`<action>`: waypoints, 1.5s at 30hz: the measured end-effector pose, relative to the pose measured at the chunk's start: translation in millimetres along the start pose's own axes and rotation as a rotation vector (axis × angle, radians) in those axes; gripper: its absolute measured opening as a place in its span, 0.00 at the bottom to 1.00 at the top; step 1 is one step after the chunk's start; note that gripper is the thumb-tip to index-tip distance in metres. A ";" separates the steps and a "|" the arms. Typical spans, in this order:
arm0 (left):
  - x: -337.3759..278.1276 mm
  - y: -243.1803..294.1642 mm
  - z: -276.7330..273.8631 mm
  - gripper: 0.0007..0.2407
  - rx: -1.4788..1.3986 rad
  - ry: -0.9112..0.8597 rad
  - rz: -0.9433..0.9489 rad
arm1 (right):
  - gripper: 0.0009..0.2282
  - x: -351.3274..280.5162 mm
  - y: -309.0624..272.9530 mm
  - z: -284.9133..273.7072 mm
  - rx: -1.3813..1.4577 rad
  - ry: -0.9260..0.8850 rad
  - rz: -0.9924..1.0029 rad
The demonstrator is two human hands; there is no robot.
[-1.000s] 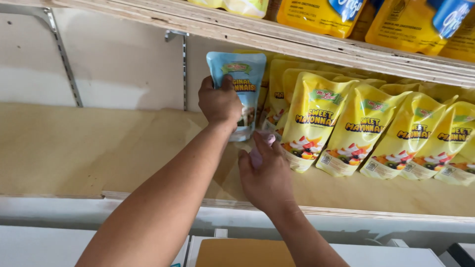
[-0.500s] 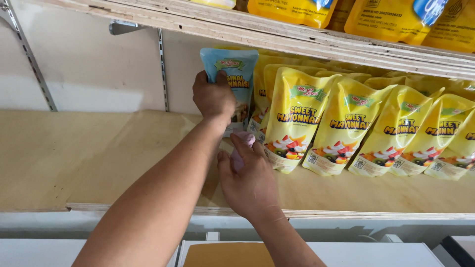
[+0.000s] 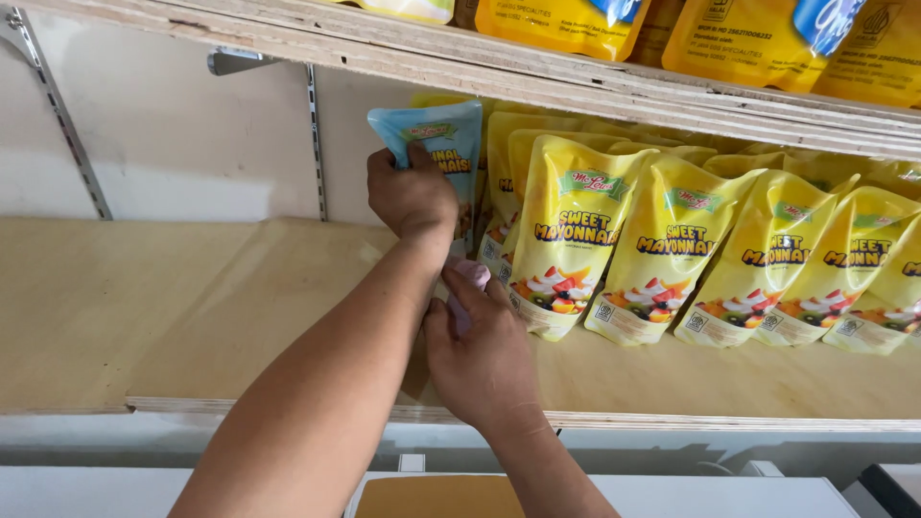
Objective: The recorder takes mayonnaise pouches from a box, wipes them with a cloth, and places them on a grocery store shelf.
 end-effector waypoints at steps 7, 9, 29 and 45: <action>5.1 11.6 9.6 0.12 0.158 -0.051 0.194 | 0.17 -0.4 -3.1 -2.4 0.031 0.000 0.009; 1.8 40.7 0.8 0.18 0.251 -0.070 0.222 | 0.15 -0.1 2.9 0.3 -0.025 0.002 0.038; 47.5 73.4 40.3 0.13 0.688 -0.205 0.910 | 0.18 3.6 2.4 1.3 0.009 -0.043 0.101; 30.7 76.1 44.7 0.13 0.823 -0.411 1.138 | 0.17 1.0 5.6 1.1 0.000 -0.025 0.105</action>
Point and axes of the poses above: each hand's wrist, its own x-axis towards the middle knuckle, its own z-axis out of the palm, y = z × x, the point moved 6 cm from there along x, towards the middle knuckle, and after that the axes turned 15 degrees about -y, right-handed, at the moved point
